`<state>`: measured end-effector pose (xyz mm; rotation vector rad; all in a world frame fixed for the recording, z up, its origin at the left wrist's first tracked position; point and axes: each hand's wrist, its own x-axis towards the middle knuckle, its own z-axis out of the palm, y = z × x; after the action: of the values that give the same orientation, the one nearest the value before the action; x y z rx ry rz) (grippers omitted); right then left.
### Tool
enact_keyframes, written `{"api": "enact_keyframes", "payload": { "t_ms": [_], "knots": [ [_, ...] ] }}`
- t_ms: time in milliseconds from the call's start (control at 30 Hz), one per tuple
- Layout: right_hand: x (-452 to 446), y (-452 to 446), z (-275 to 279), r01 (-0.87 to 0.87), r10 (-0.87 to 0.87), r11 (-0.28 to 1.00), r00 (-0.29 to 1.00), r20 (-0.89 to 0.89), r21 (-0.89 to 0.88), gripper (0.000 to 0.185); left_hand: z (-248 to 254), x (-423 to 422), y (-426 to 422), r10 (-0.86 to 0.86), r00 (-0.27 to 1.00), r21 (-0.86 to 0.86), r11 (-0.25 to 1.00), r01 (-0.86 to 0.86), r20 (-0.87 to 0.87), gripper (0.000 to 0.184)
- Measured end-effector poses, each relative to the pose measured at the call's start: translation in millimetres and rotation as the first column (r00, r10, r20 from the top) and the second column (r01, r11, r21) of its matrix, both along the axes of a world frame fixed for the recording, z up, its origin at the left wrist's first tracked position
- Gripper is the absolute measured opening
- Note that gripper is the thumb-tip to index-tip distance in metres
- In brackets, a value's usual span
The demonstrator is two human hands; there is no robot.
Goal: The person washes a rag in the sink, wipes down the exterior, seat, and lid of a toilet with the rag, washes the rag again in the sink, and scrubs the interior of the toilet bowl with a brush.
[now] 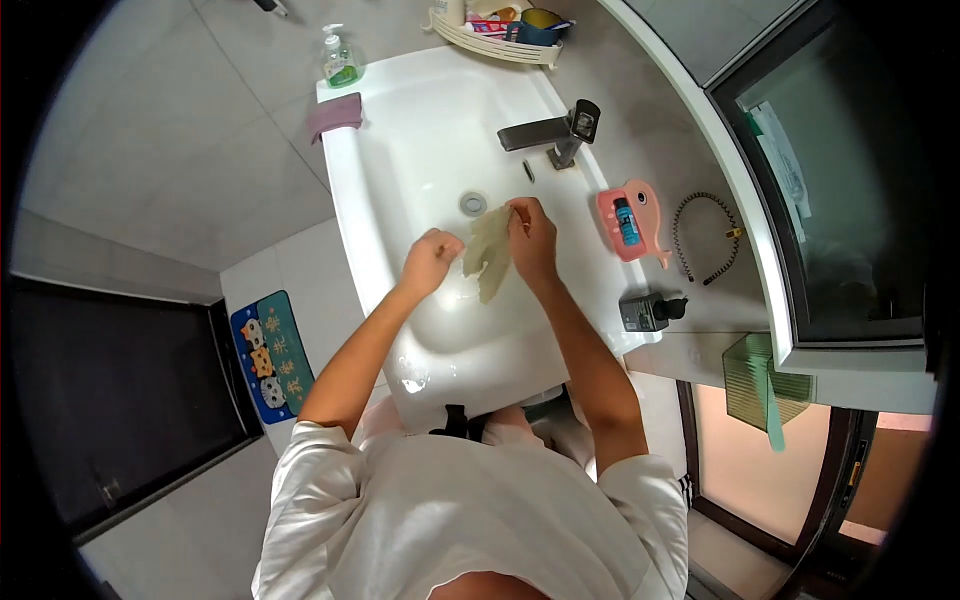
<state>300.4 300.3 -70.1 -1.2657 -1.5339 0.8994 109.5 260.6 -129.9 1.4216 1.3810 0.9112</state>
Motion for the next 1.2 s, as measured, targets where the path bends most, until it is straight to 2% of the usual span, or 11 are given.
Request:
{"api": "enact_keyframes", "payload": {
  "t_ms": [100,167,300,400,500,567,700,800,867,967,1200],
  "knots": [
    [7.1,6.4,1.0,-0.182,0.182,0.983,0.983,-0.028,-0.015,0.011,27.8,8.4,8.7,0.087,0.985,0.032,0.995,-0.093,0.146,0.027],
    [3.0,3.5,5.7,-0.205,0.206,0.978,0.979,0.015,-0.032,0.011,57.4,19.9,13.8,-0.024,0.897,-0.077,0.995,0.064,0.441,0.032],
    [-1.7,-1.3,9.8,-0.247,0.244,0.965,0.969,-0.042,-0.089,0.017,61.4,23.6,23.6,-0.156,0.940,-0.145,0.968,0.207,0.303,0.041],
    [-2.6,-8.1,14.5,-0.204,0.192,0.967,0.978,-0.085,-0.156,0.022,60.5,23.8,17.3,-0.058,0.885,-0.135,0.982,0.135,0.462,0.046],
    [0.8,-6.5,-7.0,-0.194,0.198,0.980,0.976,-0.096,0.051,0.026,54.3,17.0,12.7,0.056,0.868,-0.189,0.981,0.044,0.493,0.047],
    [5.8,-8.6,-15.5,-0.283,0.279,0.946,0.959,-0.045,-0.158,0.023,57.3,13.8,7.8,0.151,0.813,-0.274,0.962,0.011,0.563,0.047],
    [2.7,-12.4,-14.7,-0.231,0.237,0.972,0.944,0.231,-0.052,0.016,59.3,6.5,0.9,0.149,0.803,-0.300,0.953,0.038,0.577,0.046],
    [-1.3,-16.8,-9.1,-0.117,0.081,0.984,0.965,0.250,0.131,0.013,46.1,-2.4,-0.6,0.065,0.897,-0.261,0.964,0.057,0.437,0.040],
    [1.0,-17.3,-5.9,0.066,-0.063,0.997,0.993,0.098,-0.034,0.014,31.9,-18.4,-1.7,-0.022,1.000,-0.086,0.996,0.023,0.007,0.035],
    [17.2,-10.3,-2.5,0.218,-0.250,0.947,0.961,-0.116,-0.237,0.013,35.9,-47.6,-4.7,0.102,0.913,0.171,0.985,-0.036,-0.396,0.025],
    [29.4,52.0,-26.3,0.142,-0.153,0.988,0.965,0.212,0.065,0.015,54.9,-44.0,47.1,0.281,0.937,0.168,0.954,-0.249,-0.207,0.023]
  ]
}}
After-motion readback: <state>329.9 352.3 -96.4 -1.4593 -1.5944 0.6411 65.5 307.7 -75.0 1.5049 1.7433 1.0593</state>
